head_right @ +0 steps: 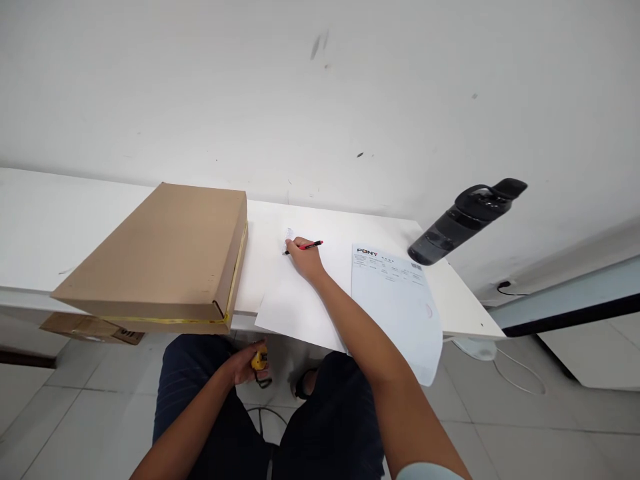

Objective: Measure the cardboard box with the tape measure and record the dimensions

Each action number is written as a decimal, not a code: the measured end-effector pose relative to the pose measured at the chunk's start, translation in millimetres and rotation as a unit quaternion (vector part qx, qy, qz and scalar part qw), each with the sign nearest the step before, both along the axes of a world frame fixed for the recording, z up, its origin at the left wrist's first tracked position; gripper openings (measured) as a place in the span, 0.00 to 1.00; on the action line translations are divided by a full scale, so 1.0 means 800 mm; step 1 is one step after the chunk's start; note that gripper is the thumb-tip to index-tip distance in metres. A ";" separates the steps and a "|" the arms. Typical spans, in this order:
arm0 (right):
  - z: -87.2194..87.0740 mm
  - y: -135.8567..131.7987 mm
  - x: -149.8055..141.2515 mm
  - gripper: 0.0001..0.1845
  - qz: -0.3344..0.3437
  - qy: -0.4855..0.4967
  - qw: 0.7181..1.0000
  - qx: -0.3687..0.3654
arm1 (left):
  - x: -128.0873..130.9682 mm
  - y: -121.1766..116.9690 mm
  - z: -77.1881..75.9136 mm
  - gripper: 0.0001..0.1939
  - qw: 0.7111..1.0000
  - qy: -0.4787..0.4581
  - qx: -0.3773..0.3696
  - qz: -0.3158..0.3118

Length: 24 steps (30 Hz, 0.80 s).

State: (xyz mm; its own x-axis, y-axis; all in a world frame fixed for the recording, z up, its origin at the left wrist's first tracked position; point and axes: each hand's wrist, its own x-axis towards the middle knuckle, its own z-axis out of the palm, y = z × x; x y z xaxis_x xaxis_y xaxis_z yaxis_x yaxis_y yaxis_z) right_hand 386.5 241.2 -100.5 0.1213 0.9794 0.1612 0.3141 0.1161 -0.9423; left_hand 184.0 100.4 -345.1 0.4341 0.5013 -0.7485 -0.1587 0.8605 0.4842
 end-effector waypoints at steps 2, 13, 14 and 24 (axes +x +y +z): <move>0.000 0.001 0.001 0.21 0.004 -0.002 1.000 -0.002 | -0.002 0.001 0.003 0.22 1.000 0.006 -0.007 0.004; 0.003 -0.002 0.002 0.21 -0.008 0.000 1.000 -0.009 | -0.010 0.010 0.021 0.20 0.999 -0.031 -0.028 -0.026; 0.003 -0.002 0.002 0.21 -0.017 0.003 1.000 -0.008 | -0.010 0.010 0.022 0.19 0.998 -0.039 -0.025 -0.028; -0.003 0.004 0.004 0.20 -0.024 0.018 1.000 -0.010 | -0.013 0.002 0.045 0.16 0.986 -0.155 0.013 -0.065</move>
State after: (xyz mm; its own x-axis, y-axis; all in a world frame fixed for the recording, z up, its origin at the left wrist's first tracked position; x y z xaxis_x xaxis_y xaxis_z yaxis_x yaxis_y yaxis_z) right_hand 389.8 244.4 -102.8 0.1740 0.9751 0.1373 0.2856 0.0835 -0.9547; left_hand 173.4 101.9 -308.7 0.7016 0.4425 -0.5585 -0.1904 0.8717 0.4515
